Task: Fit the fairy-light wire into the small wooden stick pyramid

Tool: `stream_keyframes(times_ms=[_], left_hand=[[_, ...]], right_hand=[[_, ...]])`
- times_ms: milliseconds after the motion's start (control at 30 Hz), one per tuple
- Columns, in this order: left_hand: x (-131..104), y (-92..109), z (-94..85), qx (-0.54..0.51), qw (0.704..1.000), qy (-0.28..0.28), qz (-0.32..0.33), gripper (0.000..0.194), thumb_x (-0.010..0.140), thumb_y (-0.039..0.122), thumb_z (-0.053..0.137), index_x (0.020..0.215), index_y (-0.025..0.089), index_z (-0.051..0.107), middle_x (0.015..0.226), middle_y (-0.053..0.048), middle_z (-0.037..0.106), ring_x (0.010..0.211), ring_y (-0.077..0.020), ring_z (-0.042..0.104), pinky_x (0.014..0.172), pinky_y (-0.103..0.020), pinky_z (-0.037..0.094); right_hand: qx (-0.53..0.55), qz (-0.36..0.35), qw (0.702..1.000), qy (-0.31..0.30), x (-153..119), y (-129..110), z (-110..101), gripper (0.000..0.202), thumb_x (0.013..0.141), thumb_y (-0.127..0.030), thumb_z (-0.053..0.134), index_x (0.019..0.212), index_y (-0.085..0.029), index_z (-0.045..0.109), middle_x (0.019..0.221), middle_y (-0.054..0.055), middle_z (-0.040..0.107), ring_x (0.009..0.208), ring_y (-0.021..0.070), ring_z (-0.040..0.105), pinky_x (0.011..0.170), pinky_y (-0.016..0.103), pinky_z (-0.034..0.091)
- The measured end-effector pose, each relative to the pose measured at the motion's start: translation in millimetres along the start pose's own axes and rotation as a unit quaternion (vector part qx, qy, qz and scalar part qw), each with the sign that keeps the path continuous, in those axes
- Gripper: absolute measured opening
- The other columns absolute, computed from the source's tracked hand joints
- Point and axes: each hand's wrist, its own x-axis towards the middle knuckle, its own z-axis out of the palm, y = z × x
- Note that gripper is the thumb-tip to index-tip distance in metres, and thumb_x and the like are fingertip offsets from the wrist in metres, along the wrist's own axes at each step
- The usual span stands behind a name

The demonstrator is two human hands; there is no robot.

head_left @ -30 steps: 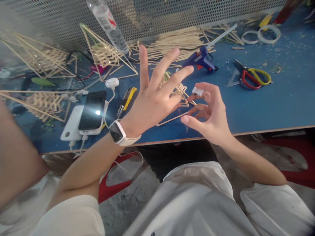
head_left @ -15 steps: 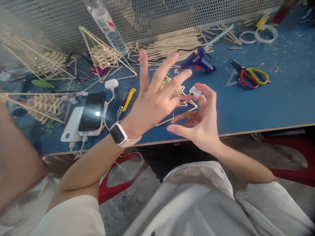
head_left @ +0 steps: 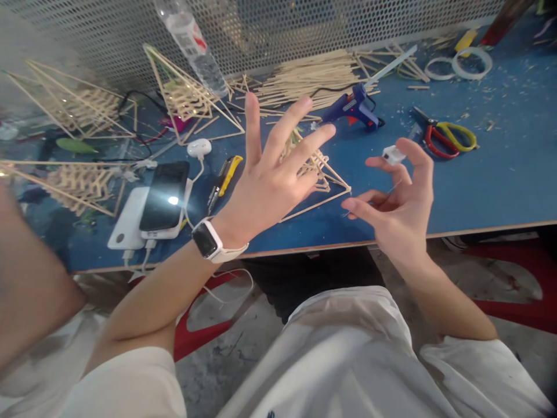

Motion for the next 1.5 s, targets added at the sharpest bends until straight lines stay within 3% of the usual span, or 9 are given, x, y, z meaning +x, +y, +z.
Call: stream_keyframes(times_ms=[133, 400, 600, 833, 1133, 1500], left_hand=[[-1, -3, -4.5, 0.016, 0.998, -0.056, -0.026, 0.017, 0.092, 0.023, 0.091, 0.106, 0.026, 0.082, 0.177, -0.002, 0.060, 0.179, -0.0534, 0.034, 0.149, -0.087, -0.003], [1, -1, -7.9, 0.006, 0.997, -0.072, -0.035, 0.013, 0.099, 0.018, 0.082, 0.105, 0.030, 0.083, 0.180, 0.004, 0.057, 0.179, -0.0522, 0.032, 0.148, -0.091, -0.002], [2, 3, -2.1, 0.019, 0.997, -0.063, -0.046, 0.015, 0.106, 0.023, 0.075, 0.114, 0.033, 0.082, 0.180, 0.005, 0.058, 0.181, -0.0446, 0.032, 0.153, -0.085, 0.001], [3, 7, 2.9, -0.030, 0.995, -0.067, -0.073, 0.022, 0.100, 0.015, 0.074, 0.109, 0.032, 0.084, 0.182, 0.004, 0.055, 0.182, -0.0481, 0.027, 0.150, -0.088, 0.006], [-2, 14, 11.7, 0.032, 0.998, -0.025, -0.043, 0.015, 0.107, 0.016, 0.067, 0.099, 0.026, 0.077, 0.180, -0.001, 0.058, 0.180, -0.0437, 0.037, 0.151, -0.085, 0.001], [-7, 14, 18.7, 0.010, 0.997, -0.021, -0.075, 0.027, 0.103, 0.018, 0.071, 0.125, 0.031, 0.078, 0.180, -0.005, 0.058, 0.180, -0.0465, 0.035, 0.148, -0.089, 0.000]], right_hand=[[-0.007, -0.009, 0.999, 0.049, 10, 10, -18, 0.095, 0.083, -0.047, 0.104, 0.159, -0.051, 0.048, 0.151, 0.003, 0.065, 0.068, 0.0154, 0.077, 0.074, 0.043, 0.078], [-0.017, 0.021, 0.998, 0.063, 23, 12, -36, 0.086, 0.082, -0.030, 0.102, 0.152, -0.048, 0.055, 0.150, 0.004, 0.064, 0.064, 0.0135, 0.073, 0.070, 0.046, 0.076], [-0.018, 0.037, 0.998, 0.053, 26, 9, -37, 0.082, 0.085, -0.025, 0.100, 0.150, -0.046, 0.055, 0.150, 0.005, 0.063, 0.069, 0.0149, 0.074, 0.070, 0.046, 0.076], [-0.028, 0.046, 0.997, 0.048, 27, 3, -35, 0.080, 0.087, -0.026, 0.099, 0.150, -0.045, 0.054, 0.154, 0.007, 0.063, 0.070, 0.0149, 0.074, 0.071, 0.046, 0.075], [-0.079, 0.048, 0.995, 0.039, 26, -6, -29, 0.079, 0.088, -0.029, 0.098, 0.151, -0.044, 0.054, 0.154, 0.005, 0.064, 0.066, 0.0125, 0.070, 0.063, 0.044, 0.072], [-0.108, 0.048, 0.992, 0.040, 30, -7, -33, 0.076, 0.090, -0.028, 0.093, 0.152, -0.044, 0.053, 0.154, 0.007, 0.064, 0.066, 0.0124, 0.067, 0.065, 0.044, 0.074]])
